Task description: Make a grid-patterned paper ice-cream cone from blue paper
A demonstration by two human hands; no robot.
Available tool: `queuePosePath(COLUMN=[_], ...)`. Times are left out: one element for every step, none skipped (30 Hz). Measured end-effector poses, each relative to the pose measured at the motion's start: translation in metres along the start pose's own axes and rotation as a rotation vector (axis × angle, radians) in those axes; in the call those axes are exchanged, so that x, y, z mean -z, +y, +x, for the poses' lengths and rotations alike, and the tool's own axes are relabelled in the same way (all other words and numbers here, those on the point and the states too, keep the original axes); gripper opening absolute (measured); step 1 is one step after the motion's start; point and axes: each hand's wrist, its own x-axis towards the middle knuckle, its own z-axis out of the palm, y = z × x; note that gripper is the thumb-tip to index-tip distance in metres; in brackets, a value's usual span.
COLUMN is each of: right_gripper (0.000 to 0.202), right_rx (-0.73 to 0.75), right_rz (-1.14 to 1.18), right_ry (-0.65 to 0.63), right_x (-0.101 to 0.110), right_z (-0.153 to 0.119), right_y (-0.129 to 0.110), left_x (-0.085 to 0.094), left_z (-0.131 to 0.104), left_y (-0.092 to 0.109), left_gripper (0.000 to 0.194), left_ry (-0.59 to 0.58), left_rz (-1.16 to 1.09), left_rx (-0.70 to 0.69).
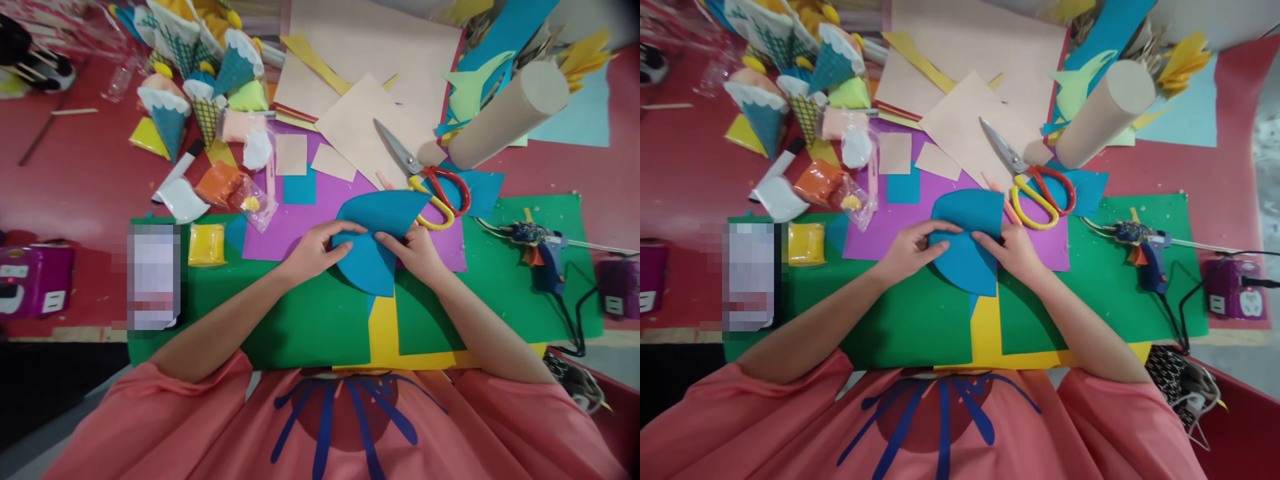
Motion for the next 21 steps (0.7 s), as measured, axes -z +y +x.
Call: queuePosePath(right_gripper=[0.045, 0.045, 0.043, 0.041, 0.039, 0.036, 0.034, 0.031, 0.030, 0.035, 0.041, 0.047, 0.053, 0.058, 0.062, 0.068, 0.073, 0.076, 0.076, 0.074, 0.071], right_rx=[0.027, 0.052, 0.078, 0.094, 0.098, 0.095, 0.096, 0.099, 0.080, 0.041, -0.008, -0.018, -0.009, -0.007, -0.025, -0.044, -0.059, -0.088, -0.123, -0.145, -0.152], right_rz=[-0.045, -0.090, -0.127, -0.167, -0.209, -0.264, -0.349, -0.472, -0.616, -0.741, -0.826, -0.876, -0.916, -0.952, -0.953, -0.949, -0.940, -0.932, -0.928, -0.926, -0.926], right_ry=[0.014, 0.043, 0.090, 0.129, 0.184, 0.234, 0.250, 0.230, 0.204, 0.185, 0.139, 0.082, 0.036, 0.030, 0.033, 0.023, 0.008, -0.010, -0.024, -0.019, 0.005], right_x=[0.000, 0.002, 0.006, 0.011, 0.019, 0.028, 0.038, 0.048, 0.058, 0.067, 0.074, 0.079, 0.083, 0.086, 0.087, 0.088, 0.088, 0.088, 0.087, 0.085, 0.084], right_z=[-0.001, -0.002, -0.003, -0.003, -0.002, -0.001, 0.001, 0.005, 0.009, 0.015, 0.022, 0.029, 0.036, 0.043, 0.050, 0.055, 0.060, 0.064, 0.066, 0.068, 0.069], right_y=[-0.001, -0.003, -0.006, -0.009, -0.013, -0.016, -0.018, -0.019, -0.018, -0.015, -0.010, -0.005, 0.001, 0.006, 0.010, 0.013, 0.015, 0.016, 0.016, 0.015, 0.013], left_x=[0.001, 0.002, 0.004, 0.006, 0.008, 0.011, 0.013, 0.016, 0.018, 0.020, 0.021, 0.021, 0.021, 0.021, 0.021, 0.021, 0.021, 0.021, 0.021, 0.021, 0.021], left_z=[0.000, 0.001, 0.001, 0.001, 0.001, 0.002, 0.003, 0.004, 0.005, 0.006, 0.006, 0.007, 0.007, 0.008, 0.008, 0.008, 0.008, 0.008, 0.008, 0.008, 0.008], left_y=[0.001, 0.001, 0.000, -0.001, -0.003, -0.004, -0.005, -0.007, -0.008, -0.009, -0.009, -0.009, -0.009, -0.009, -0.009, -0.008, -0.008, -0.007, -0.007, -0.006, -0.006], left_gripper=[0.027, 0.029, 0.031, 0.032, 0.033, 0.033, 0.033, 0.033, 0.033, 0.032, 0.032, 0.032, 0.032, 0.032, 0.031, 0.031, 0.031, 0.030, 0.030, 0.030, 0.031], left_ry=[0.011, 0.035, 0.062, 0.093, 0.125, 0.150, 0.173, 0.179, 0.183, 0.182, 0.179, 0.179, 0.177, 0.173, 0.166, 0.158, 0.149, 0.143, 0.138, 0.135, 0.131], left_rz=[-0.002, -0.009, -0.013, -0.014, -0.013, -0.013, -0.014, -0.012, -0.012, -0.012, -0.016, -0.021, -0.027, -0.031, -0.031, -0.029, -0.024, -0.020, -0.016, -0.015, -0.015], left_rx=[0.024, 0.049, 0.071, 0.087, 0.097, 0.100, 0.093, 0.086, 0.073, 0.061, 0.050, 0.039, 0.030, 0.024, 0.020, 0.016, 0.014, 0.011, 0.008, 0.002, -0.004])
